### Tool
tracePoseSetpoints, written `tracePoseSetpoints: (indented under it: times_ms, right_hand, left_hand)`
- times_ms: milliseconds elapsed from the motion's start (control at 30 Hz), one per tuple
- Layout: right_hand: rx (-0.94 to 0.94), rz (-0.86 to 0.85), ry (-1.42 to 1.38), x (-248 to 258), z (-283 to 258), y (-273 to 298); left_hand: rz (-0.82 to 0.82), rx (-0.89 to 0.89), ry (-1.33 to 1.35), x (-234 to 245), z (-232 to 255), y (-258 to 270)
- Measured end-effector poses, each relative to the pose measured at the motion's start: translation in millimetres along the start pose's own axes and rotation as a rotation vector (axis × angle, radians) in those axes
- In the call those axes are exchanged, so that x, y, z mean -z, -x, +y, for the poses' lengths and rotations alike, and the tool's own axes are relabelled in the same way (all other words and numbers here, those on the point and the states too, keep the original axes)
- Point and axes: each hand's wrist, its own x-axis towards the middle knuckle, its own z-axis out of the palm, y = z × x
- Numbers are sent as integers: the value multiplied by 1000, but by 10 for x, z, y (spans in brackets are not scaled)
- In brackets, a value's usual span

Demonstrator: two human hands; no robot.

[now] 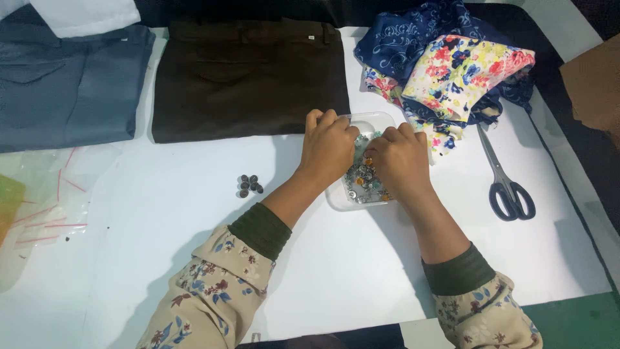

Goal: Sorting and bagging small buttons and decorative beads for garment production.

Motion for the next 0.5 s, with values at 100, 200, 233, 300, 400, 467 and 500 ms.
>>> tracePoseSetpoints:
  times_ms: [100, 200, 233, 300, 400, 467, 500]
  right_hand:
    - [-29, -65, 56, 37, -45, -6]
    - [-40, -86, 46, -19, -30, 4]
    - [-40, -86, 46, 11, -47, -7]
    - [-38, -119, 63, 70, -77, -31]
    - [-10, -101, -22, 14, -35, -18]
    - [-30, -65, -138, 48, 0, -21]
    - [-46, -28, -254, 65, 15, -29]
  left_hand:
    - [-9, 12, 8, 12, 10, -5]
    - [16, -16, -2, -40, -9, 16]
    - [16, -15, -2, -45, -12, 19]
    - [7, -26, 15, -56, -20, 20]
    - [29, -8, 6, -78, -17, 20]
    - [39, 23, 64, -89, -13, 9]
    - [51, 56, 120, -90, -16, 3]
